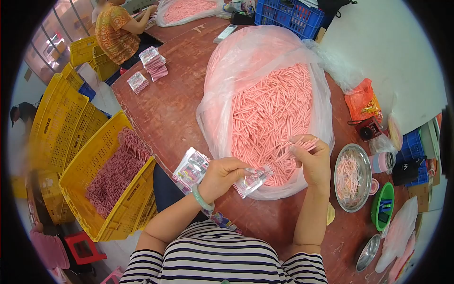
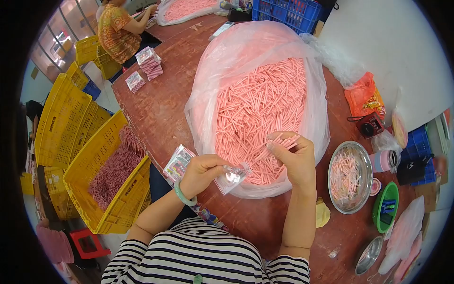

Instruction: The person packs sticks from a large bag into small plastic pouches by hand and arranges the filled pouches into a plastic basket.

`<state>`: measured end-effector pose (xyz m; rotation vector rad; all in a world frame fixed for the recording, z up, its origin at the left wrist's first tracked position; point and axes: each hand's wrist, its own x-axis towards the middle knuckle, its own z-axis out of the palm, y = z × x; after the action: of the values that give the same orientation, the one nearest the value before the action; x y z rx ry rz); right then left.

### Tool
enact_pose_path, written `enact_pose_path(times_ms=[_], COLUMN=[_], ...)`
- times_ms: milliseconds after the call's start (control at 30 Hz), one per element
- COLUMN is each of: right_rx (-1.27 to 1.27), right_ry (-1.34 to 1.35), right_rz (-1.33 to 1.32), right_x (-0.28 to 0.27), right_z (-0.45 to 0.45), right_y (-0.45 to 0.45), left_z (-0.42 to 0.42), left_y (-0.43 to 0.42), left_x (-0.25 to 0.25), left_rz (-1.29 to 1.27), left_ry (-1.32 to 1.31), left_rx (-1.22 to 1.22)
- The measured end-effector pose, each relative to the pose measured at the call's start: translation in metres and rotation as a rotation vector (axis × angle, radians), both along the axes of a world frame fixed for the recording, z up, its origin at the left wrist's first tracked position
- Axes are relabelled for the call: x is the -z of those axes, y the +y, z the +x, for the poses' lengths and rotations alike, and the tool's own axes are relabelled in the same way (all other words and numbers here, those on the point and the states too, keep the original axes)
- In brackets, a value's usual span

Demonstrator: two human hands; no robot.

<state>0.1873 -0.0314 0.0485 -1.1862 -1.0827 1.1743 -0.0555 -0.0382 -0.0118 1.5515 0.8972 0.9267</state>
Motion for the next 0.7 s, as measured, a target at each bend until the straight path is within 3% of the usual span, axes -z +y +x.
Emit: enact_pose_path(times_ms=[267, 433, 700], right_rx=[-0.11, -0.189, -0.378], right_ry=[0.137, 0.055, -0.039], right_rz=[0.048, -0.001, -0.025], right_x=[-0.002, -0.011, -0.007], right_z=[-0.01, -0.012, -0.021], right_y=[0.0, 0.0, 0.004], left_z=[0.002, 0.005, 0.02], left_y=[0.001, 0.002, 0.002], left_x=[-0.002, -0.001, 0.001], left_rz=[0.108, 0.136, -0.05], left_ry=[0.066, 0.084, -0.077], left_rx=[0.061, 0.075, 0.087])
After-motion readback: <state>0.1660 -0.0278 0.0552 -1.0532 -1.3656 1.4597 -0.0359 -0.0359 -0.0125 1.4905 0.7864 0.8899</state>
